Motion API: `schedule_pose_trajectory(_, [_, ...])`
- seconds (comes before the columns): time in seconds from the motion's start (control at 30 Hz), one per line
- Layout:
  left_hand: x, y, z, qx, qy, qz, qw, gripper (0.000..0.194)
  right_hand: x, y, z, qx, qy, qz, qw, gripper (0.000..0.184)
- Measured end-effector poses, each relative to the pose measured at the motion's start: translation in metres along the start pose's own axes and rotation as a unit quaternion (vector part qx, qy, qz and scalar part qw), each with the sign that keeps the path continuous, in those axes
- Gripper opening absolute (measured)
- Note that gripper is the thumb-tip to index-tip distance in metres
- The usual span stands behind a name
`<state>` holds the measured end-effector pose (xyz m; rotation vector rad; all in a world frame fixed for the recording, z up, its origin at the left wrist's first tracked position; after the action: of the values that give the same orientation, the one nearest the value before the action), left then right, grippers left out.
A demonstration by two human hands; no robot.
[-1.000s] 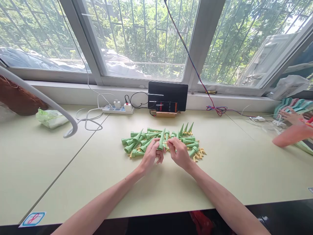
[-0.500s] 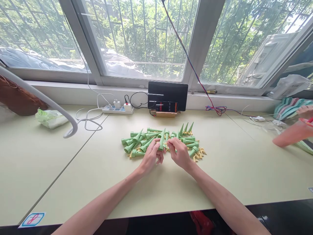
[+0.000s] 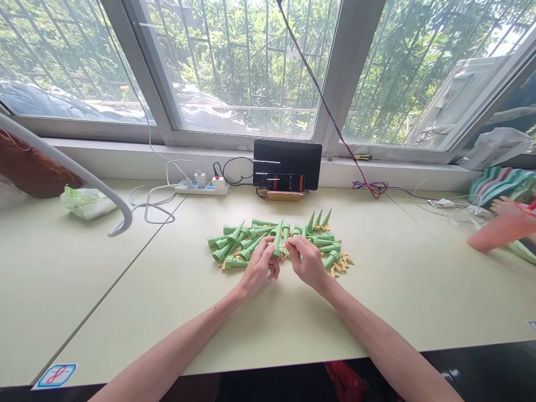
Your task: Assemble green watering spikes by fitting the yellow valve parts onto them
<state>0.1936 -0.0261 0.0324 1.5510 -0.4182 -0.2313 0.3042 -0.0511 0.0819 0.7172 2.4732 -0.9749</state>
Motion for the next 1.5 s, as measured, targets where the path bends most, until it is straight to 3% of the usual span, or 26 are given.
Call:
schedule_pose_trajectory(0.43, [-0.001,0.004,0.001,0.016,0.007,-0.015,1.000,0.031,-0.002,0.001,0.001,-0.004,0.026,-0.022,0.999,0.015])
schedule_pose_trajectory(1.5, [0.007,0.011,0.007,0.093,-0.022,-0.208,0.973,0.033,-0.004,0.015,0.005,0.034,0.040,-0.047,0.998,0.014])
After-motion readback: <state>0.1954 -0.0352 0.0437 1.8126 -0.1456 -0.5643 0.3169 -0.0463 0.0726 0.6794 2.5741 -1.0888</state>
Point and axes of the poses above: each hand's wrist, its own z-axis away from the middle knuckle, its own x-axis out of the palm, y = z × x, the point moved 9 cm from there along -z, towards the middle knuckle, and after that the axes turned 2 degrees about -z, right-handed, at the moved point
